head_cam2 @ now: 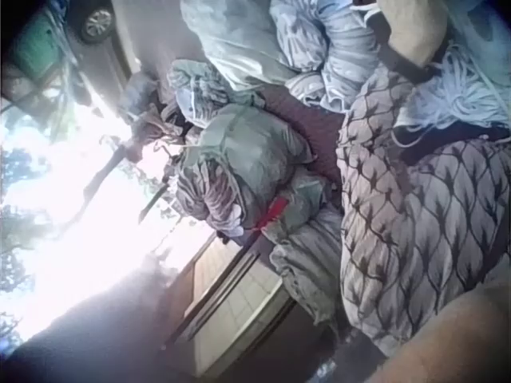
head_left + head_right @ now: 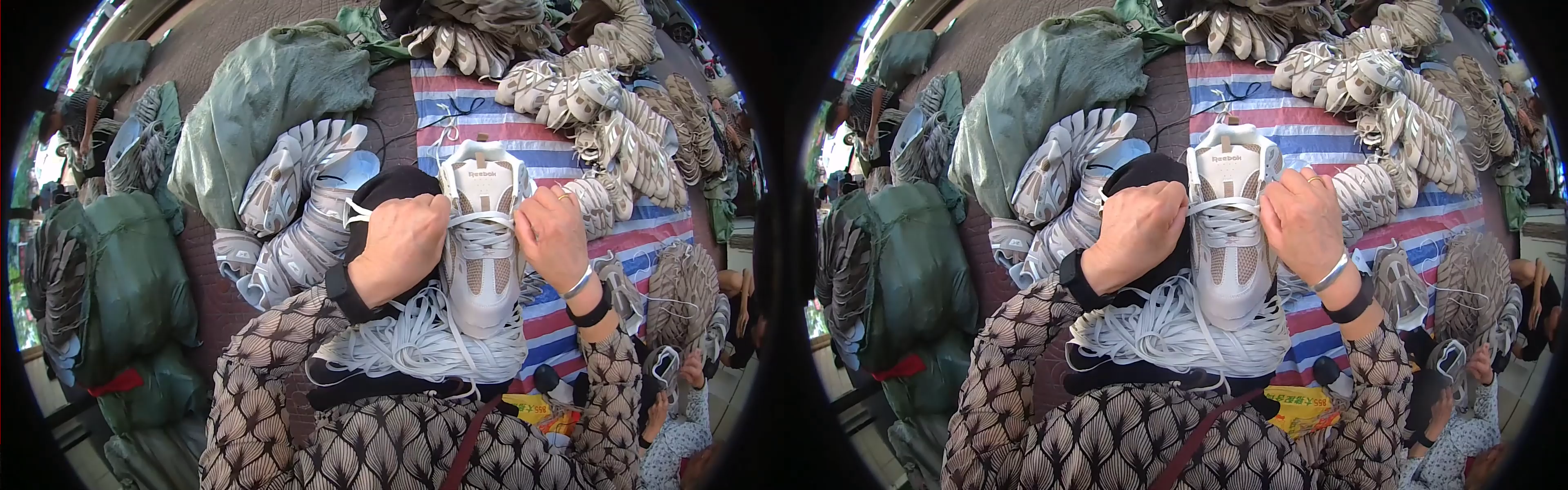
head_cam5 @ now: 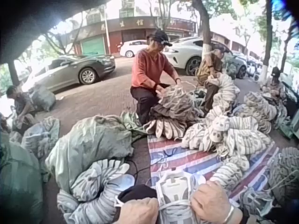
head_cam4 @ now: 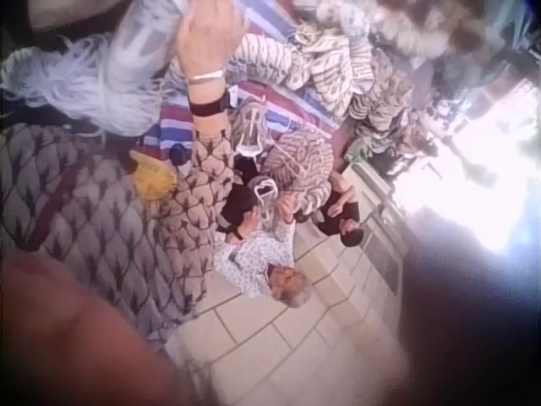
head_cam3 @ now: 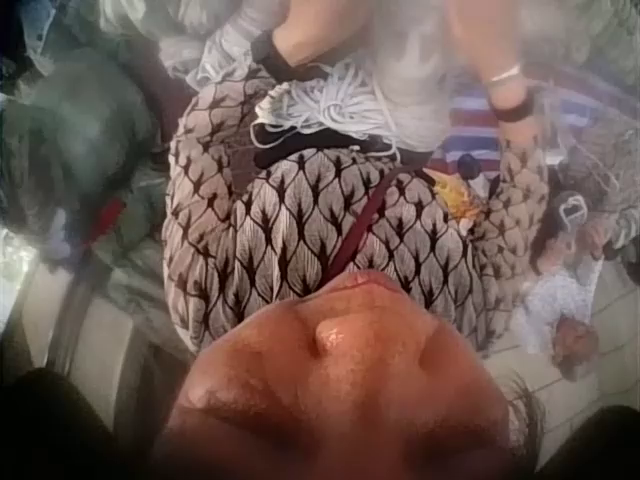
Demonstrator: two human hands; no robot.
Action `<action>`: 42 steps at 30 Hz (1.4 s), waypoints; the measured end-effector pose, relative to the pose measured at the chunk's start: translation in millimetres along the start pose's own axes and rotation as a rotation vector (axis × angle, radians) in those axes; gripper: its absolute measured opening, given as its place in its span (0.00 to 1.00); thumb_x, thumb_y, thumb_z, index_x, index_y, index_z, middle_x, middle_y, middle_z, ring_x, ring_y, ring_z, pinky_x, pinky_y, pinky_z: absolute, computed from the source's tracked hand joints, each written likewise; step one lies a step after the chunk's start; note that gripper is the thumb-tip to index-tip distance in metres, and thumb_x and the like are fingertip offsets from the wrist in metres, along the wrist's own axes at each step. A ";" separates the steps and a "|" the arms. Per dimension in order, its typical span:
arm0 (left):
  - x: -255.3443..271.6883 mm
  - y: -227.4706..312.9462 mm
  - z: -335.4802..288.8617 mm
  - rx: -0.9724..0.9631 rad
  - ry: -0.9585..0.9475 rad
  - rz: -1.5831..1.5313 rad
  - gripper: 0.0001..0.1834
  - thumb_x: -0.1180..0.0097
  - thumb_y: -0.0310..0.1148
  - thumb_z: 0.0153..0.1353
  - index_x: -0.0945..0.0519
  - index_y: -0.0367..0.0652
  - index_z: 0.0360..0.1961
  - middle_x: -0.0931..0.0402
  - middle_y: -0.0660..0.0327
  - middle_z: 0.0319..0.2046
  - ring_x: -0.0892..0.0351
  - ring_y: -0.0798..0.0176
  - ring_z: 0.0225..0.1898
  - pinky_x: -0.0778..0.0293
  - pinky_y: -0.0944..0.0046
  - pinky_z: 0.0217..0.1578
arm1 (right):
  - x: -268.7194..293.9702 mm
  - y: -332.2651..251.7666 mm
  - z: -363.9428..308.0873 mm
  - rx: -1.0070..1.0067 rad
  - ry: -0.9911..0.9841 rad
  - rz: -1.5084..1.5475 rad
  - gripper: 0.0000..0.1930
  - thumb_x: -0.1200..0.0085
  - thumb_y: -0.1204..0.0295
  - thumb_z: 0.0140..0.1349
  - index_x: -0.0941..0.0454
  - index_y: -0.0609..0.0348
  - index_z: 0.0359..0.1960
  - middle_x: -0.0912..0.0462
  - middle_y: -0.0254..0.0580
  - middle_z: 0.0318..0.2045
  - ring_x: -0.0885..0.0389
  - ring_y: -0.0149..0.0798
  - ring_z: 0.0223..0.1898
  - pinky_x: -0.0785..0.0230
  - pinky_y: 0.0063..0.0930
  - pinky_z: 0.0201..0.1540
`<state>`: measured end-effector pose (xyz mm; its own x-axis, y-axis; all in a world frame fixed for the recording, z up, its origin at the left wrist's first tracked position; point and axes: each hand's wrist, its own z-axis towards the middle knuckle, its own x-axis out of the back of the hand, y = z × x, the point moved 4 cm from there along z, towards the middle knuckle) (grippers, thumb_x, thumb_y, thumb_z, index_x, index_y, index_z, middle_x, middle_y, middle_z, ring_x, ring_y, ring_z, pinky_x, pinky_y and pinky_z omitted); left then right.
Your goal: Insert and thread shoelaces into white sneakers.
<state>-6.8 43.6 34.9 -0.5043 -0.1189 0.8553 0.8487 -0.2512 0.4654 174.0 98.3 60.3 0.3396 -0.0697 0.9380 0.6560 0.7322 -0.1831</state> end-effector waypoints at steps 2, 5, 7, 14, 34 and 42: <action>-0.6 1.7 1.3 -0.002 0.003 0.001 0.04 0.48 0.28 0.53 0.28 0.41 0.24 0.27 0.55 0.20 0.24 0.50 0.23 0.31 0.54 0.23 | -0.7 -0.6 0.3 -0.003 0.004 0.008 0.06 0.46 0.72 0.51 0.29 0.56 0.20 0.31 0.39 0.24 0.30 0.42 0.31 0.41 0.37 0.36; -1.7 3.6 4.6 -0.001 -0.004 0.013 0.04 0.49 0.27 0.53 0.28 0.40 0.24 0.27 0.54 0.20 0.25 0.49 0.22 0.31 0.53 0.22 | -1.0 -1.4 2.1 0.007 -0.020 -0.004 0.06 0.46 0.72 0.51 0.29 0.56 0.20 0.31 0.39 0.24 0.30 0.43 0.31 0.41 0.37 0.36; -3.5 2.1 9.2 0.045 -0.076 -0.051 0.03 0.48 0.27 0.51 0.28 0.41 0.24 0.27 0.56 0.19 0.24 0.50 0.24 0.31 0.54 0.27 | -0.2 2.3 1.7 0.025 -0.043 0.006 0.05 0.45 0.72 0.51 0.28 0.56 0.21 0.31 0.39 0.25 0.30 0.43 0.32 0.41 0.37 0.37; 12.8 11.5 22.5 -0.460 0.048 0.203 0.09 0.50 0.32 0.53 0.28 0.50 0.37 0.31 0.63 0.42 0.33 0.62 0.51 0.42 0.55 0.57 | 17.6 11.0 28.1 0.322 -0.088 0.097 0.13 0.37 0.69 0.45 0.27 0.54 0.31 0.28 0.37 0.33 0.30 0.44 0.44 0.40 0.38 0.48; -15.9 -5.1 70.4 -0.250 -0.651 0.155 0.06 0.42 0.38 0.40 0.18 0.50 0.18 0.24 0.61 0.19 0.26 0.54 0.31 0.37 0.56 0.36 | -17.4 40.1 71.1 -0.500 -0.086 1.195 0.10 0.51 0.67 0.63 0.24 0.60 0.27 0.22 0.35 0.22 0.26 0.27 0.20 0.35 0.21 0.22; 19.3 -28.5 99.4 0.108 -0.210 -0.764 0.03 0.46 0.25 0.56 0.24 0.35 0.30 0.27 0.66 0.24 0.31 0.75 0.29 0.34 0.74 0.32 | -51.0 26.4 69.6 -0.677 -0.157 1.458 0.09 0.55 0.70 0.64 0.26 0.62 0.36 0.24 0.36 0.24 0.26 0.29 0.19 0.29 0.22 0.21</action>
<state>-24.8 144.0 60.8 -0.9211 0.2345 0.3108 0.2968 -0.0941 0.9503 127.1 168.3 28.1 0.8675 0.4802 -0.1300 0.0297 -0.3109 -0.9500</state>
